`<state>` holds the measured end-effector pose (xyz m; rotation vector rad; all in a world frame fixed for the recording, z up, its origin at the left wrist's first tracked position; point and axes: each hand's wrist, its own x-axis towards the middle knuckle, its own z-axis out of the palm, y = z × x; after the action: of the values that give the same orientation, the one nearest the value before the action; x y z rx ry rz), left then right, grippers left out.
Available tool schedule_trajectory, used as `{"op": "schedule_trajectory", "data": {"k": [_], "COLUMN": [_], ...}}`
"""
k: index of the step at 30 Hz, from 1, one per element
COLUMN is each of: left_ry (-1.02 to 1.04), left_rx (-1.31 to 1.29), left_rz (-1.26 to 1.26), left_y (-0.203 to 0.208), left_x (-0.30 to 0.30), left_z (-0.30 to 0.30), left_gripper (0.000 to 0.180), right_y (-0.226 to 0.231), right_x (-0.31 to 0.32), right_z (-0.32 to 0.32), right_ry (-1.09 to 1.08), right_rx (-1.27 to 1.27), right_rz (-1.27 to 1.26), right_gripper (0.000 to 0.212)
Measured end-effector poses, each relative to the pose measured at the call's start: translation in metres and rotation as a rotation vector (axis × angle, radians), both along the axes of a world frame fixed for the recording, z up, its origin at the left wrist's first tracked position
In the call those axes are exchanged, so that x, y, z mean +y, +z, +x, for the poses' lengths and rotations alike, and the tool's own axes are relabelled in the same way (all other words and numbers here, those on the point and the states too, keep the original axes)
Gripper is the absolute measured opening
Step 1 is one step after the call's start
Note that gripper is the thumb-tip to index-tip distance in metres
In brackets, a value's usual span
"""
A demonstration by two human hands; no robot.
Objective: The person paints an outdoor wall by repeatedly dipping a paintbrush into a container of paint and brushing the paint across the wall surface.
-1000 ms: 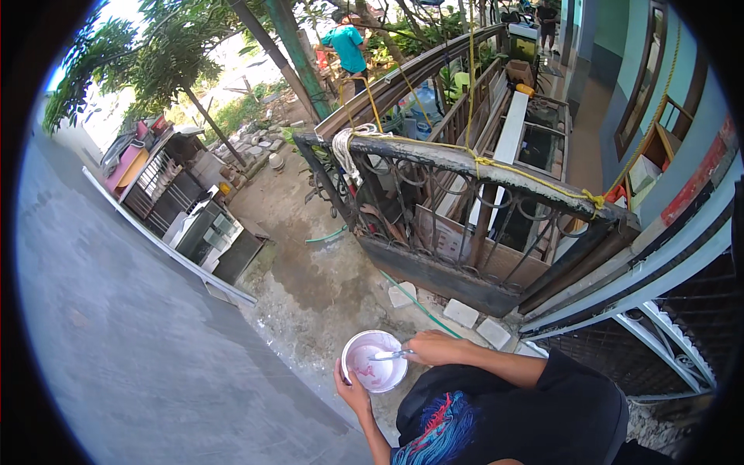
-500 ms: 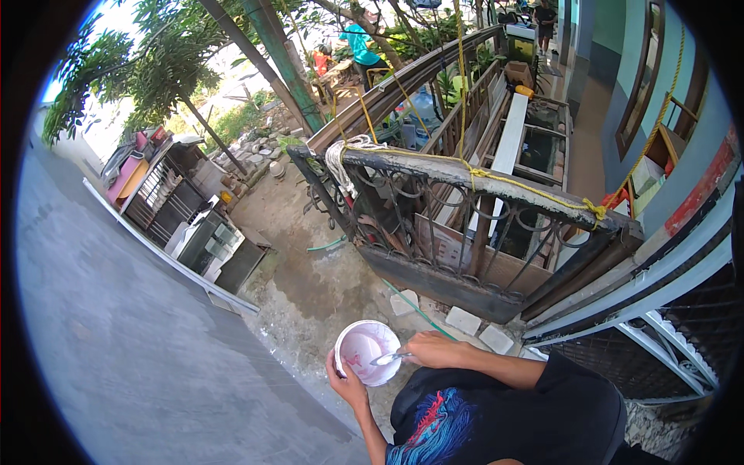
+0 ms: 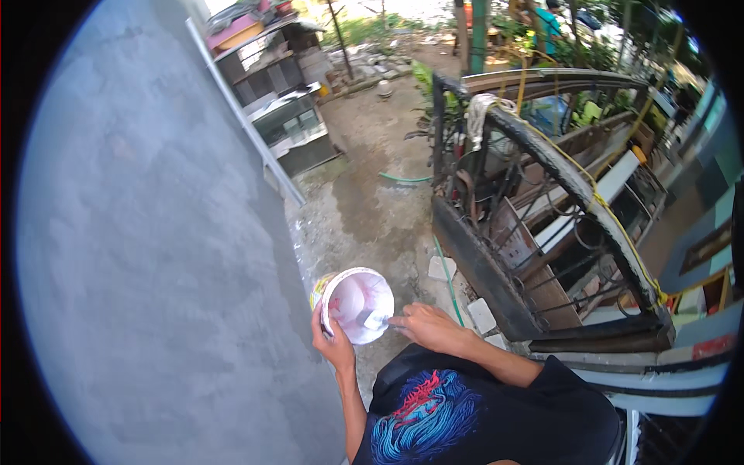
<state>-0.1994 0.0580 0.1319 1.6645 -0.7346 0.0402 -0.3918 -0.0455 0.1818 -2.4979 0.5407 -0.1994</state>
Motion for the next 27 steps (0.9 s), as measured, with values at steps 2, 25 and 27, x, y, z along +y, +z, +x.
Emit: {"op": "schedule_trajectory", "data": {"k": [2, 25, 27], "left_ry": [0.104, 0.943, 0.955], "left_rx": [0.016, -0.312, -0.33], "left_rz": [-0.032, -0.181, -0.184], "left_y": [0.004, 0.027, 0.021], "left_x": [0.02, 0.309, 0.317], "left_z": [0.014, 0.028, 0.029], "left_gripper": [0.036, 0.037, 0.037], "right_y": [0.014, 0.059, 0.056], "right_x": [0.007, 0.211, 0.218], "right_z": [0.022, 0.196, 0.202], "right_ry": [0.072, 1.012, 1.038], "right_rx": [-0.003, -0.186, -0.182], "right_rz": [-0.058, -0.332, -0.304], "right_gripper": [0.034, 0.044, 0.043]}}
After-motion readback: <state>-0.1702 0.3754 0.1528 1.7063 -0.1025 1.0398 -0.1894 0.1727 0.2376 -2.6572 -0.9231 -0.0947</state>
